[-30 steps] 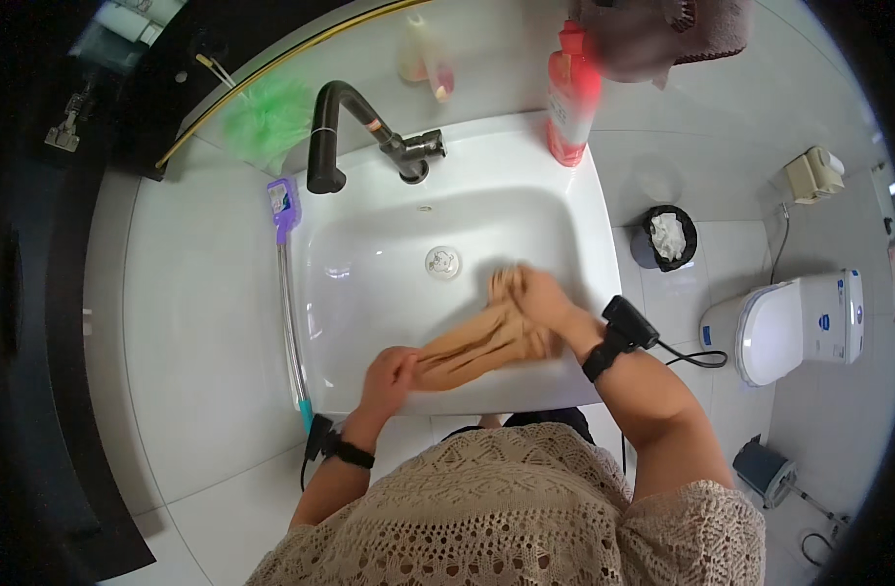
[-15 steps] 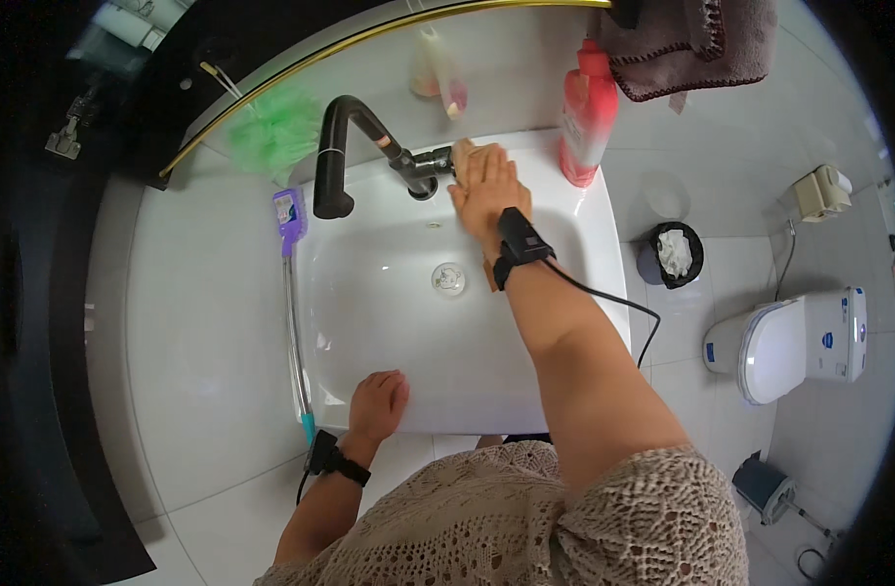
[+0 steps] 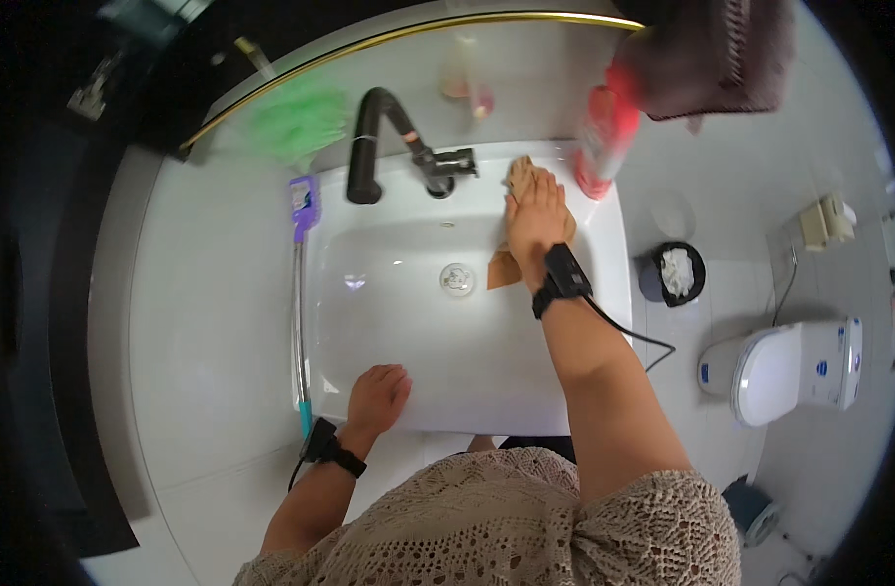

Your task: Cleaning a bathroom sink and faucet using a cleaning cloth and a long-handled brush.

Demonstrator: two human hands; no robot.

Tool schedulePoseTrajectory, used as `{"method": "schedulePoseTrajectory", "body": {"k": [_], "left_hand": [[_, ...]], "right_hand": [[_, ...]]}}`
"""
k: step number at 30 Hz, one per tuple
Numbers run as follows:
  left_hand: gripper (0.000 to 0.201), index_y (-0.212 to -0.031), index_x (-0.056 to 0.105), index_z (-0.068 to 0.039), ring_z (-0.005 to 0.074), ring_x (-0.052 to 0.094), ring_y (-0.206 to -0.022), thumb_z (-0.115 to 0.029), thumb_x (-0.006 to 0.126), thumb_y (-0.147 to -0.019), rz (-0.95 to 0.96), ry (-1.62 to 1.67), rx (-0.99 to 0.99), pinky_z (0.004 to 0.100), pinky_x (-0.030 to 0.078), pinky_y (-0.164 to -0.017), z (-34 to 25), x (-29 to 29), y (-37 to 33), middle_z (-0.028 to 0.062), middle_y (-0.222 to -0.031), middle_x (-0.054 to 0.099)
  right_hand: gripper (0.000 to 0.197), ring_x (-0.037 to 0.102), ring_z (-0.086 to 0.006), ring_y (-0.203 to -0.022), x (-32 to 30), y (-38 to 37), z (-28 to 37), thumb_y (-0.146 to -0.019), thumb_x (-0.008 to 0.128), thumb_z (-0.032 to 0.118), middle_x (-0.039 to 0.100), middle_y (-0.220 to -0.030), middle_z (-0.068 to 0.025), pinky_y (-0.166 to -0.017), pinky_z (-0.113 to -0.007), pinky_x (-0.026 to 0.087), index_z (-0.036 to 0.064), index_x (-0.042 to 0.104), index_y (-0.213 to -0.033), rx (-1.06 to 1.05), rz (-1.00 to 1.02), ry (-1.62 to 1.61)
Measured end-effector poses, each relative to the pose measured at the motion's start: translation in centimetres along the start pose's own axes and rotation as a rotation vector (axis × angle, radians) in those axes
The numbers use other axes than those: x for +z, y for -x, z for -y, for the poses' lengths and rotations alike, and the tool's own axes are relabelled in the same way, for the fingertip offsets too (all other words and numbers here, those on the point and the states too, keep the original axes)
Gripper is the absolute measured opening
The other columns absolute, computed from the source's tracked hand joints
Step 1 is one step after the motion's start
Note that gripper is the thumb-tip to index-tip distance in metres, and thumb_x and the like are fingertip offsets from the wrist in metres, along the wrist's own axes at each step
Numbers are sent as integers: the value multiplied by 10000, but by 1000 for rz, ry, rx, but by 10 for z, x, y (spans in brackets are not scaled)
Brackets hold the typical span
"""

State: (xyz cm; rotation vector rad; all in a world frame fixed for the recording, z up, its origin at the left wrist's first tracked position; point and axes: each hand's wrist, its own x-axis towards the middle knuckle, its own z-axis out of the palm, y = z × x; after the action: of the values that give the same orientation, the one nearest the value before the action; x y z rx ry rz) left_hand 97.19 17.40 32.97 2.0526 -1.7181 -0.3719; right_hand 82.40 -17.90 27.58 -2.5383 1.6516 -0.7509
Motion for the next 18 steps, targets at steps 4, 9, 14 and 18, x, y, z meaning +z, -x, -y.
{"method": "schedulePoseTrajectory", "body": {"k": [4, 9, 14, 18], "left_hand": [[186, -850, 626, -19, 339, 616, -896, -205, 631, -851, -25, 4, 7, 435, 495, -796, 1, -2, -1, 149, -930, 659], [232, -820, 612, -17, 331, 609, -887, -245, 610, -862, 4, -9, 9, 436, 482, -793, 1, -5, -1, 143, -917, 649], [212, -885, 619, -31, 319, 609, -938, -242, 607, -869, 35, -22, -62, 424, 480, -834, 5, -8, 7, 133, -966, 641], [251, -905, 619, -25, 312, 604, -953, -273, 601, -876, 104, 0, -84, 417, 474, -857, 7, -3, 6, 134, -983, 639]], "right_hand": [[495, 358, -373, -1333, 3, 27, 24, -929, 494, 235, 411, -1420, -222, -1113, -453, 272, -84, 458, -1307, -209, -81, -116], [540, 375, -393, -1297, 24, 28, 89, -879, 565, 219, 415, -1410, -219, -1056, -461, 334, -85, 444, -1310, -384, -35, -116], [533, 372, -402, -1283, 26, 41, 138, -901, 541, 210, 346, -1438, -259, -1053, -456, 330, -118, 427, -1304, -405, 137, -69], [594, 347, -394, -1307, 45, 16, 171, -911, 505, 251, 325, -1447, -275, -1093, -448, 292, -142, 377, -1338, -458, 86, -51]]}}
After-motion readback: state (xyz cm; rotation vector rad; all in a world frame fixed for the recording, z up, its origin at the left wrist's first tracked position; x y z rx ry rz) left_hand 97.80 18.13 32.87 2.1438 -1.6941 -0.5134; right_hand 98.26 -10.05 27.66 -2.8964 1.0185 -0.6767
